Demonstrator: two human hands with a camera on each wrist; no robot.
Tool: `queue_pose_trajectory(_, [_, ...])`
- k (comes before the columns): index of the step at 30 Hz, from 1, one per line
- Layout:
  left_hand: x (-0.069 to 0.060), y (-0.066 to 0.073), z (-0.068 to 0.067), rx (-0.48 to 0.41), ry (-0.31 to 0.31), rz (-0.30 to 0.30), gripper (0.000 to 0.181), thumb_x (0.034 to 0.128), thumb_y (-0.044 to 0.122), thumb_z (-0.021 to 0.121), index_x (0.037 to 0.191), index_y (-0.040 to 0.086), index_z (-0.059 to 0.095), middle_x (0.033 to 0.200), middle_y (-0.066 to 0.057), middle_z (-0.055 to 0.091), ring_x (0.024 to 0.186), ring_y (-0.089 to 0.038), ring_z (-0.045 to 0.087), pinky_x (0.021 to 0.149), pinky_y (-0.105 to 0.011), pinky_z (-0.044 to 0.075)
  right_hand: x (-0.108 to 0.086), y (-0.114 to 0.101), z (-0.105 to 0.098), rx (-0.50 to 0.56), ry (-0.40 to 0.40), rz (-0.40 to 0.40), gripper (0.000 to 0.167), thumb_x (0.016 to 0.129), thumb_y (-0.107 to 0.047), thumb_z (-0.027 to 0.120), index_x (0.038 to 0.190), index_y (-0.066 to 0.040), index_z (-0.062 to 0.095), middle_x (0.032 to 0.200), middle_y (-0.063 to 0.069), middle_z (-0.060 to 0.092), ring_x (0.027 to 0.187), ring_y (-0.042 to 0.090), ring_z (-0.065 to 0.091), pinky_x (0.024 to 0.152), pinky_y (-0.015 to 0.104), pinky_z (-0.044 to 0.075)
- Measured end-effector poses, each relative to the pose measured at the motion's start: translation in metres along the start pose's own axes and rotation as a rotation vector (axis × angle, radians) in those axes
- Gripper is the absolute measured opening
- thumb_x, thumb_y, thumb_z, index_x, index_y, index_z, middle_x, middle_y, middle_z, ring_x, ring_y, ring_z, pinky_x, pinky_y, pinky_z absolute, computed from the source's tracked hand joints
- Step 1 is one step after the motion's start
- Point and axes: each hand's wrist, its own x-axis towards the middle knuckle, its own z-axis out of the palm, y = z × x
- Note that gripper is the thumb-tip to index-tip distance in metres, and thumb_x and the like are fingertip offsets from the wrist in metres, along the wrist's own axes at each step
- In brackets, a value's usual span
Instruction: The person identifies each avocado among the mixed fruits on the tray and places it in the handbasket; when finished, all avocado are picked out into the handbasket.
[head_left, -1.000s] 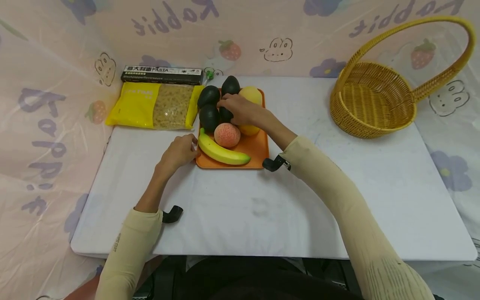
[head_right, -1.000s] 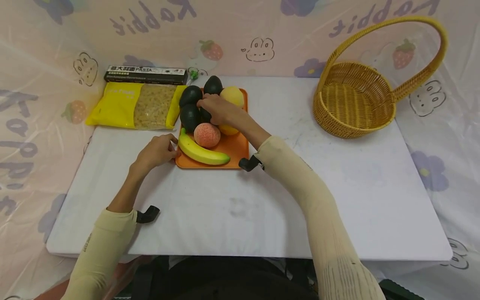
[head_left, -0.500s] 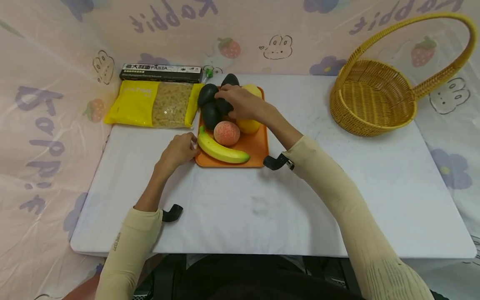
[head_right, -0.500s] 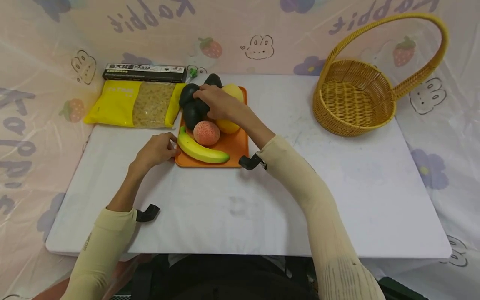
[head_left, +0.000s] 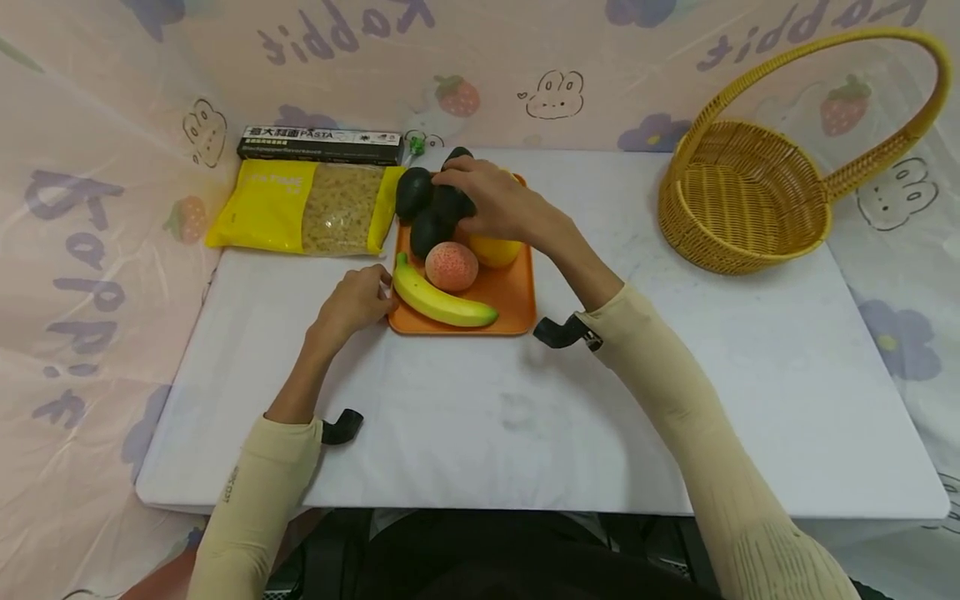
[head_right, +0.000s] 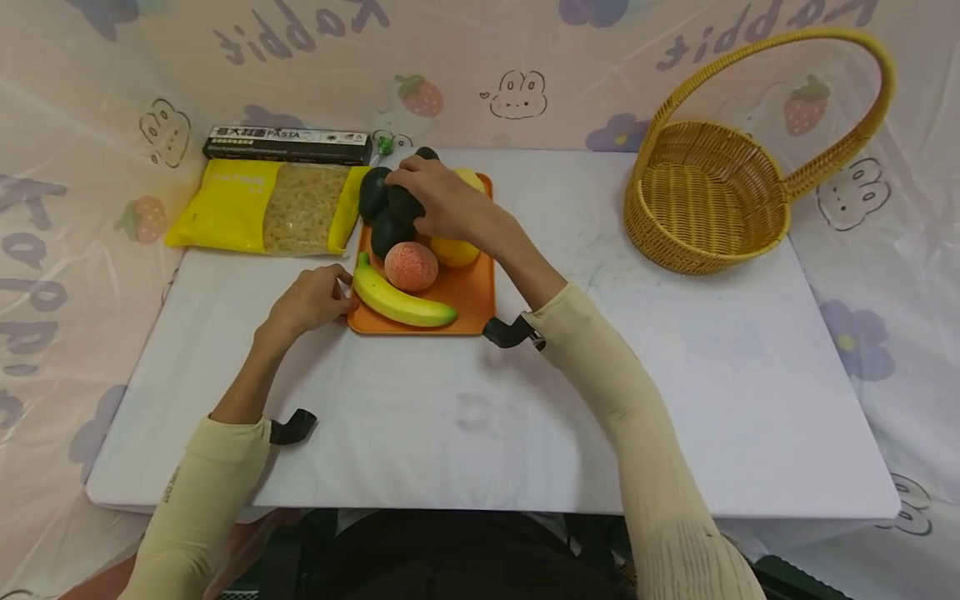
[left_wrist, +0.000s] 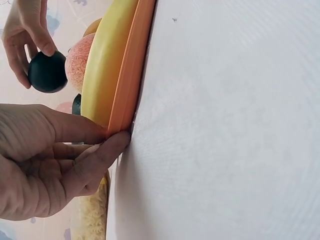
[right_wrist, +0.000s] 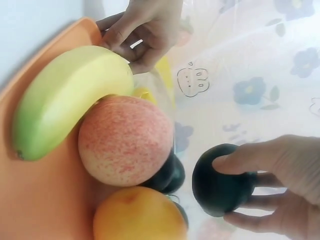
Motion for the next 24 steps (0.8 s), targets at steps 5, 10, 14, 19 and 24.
queue_pose_trajectory(5, [0.000,0.000,-0.001,-0.001,-0.004,0.000,0.042,0.0984,0.014,0.063,0.135,-0.005,0.056,0.095,-0.017,0.068,0.079,-0.025,0.062,0.065,-0.027,0.048,-0.018,-0.003,-0.007,-0.001,0.035,0.011,0.060,0.093,-0.012,0.075,0.149,-0.009,0.055,0.162,0.017,0.044,0.147,0.039,0.045,0.122,0.053,0.041])
queue_pose_trajectory(10, [-0.001,0.002,-0.002,-0.001,-0.013,-0.016,0.043,0.0987,0.015,0.064,0.136,-0.005,0.056,0.096,-0.018,0.069,0.080,-0.025,0.063,0.066,-0.028,0.049,-0.038,0.001,-0.015,0.012,0.110,0.005,0.060,0.092,-0.007,0.073,0.150,-0.006,0.054,0.162,0.021,0.043,0.148,0.041,0.044,0.123,0.052,0.039])
queue_pose_trajectory(14, [-0.001,0.001,-0.001,-0.004,-0.018,-0.016,0.043,0.0989,0.015,0.064,0.136,-0.005,0.056,0.095,-0.018,0.069,0.079,-0.025,0.063,0.066,-0.027,0.048,-0.056,0.008,-0.019,0.013,0.180,-0.013,0.058,0.091,-0.005,0.075,0.146,-0.005,0.057,0.160,0.022,0.045,0.145,0.042,0.047,0.122,0.051,0.040])
queue_pose_trajectory(19, [0.000,-0.002,0.000,-0.012,-0.033,-0.010,0.044,0.0990,0.015,0.064,0.137,-0.005,0.054,0.094,-0.017,0.069,0.078,-0.025,0.063,0.065,-0.027,0.048,-0.074,0.018,-0.025,0.007,0.267,-0.026,0.054,0.088,-0.001,0.077,0.140,-0.003,0.060,0.156,0.022,0.048,0.141,0.043,0.051,0.120,0.052,0.042])
queue_pose_trajectory(24, [0.000,-0.003,0.000,-0.012,-0.027,0.000,0.043,0.0990,0.014,0.064,0.137,-0.005,0.054,0.092,-0.017,0.069,0.077,-0.025,0.062,0.064,-0.026,0.048,-0.089,0.031,-0.035,-0.005,0.328,-0.008,0.057,0.086,0.000,0.078,0.140,-0.003,0.060,0.154,0.023,0.050,0.138,0.043,0.054,0.118,0.053,0.045])
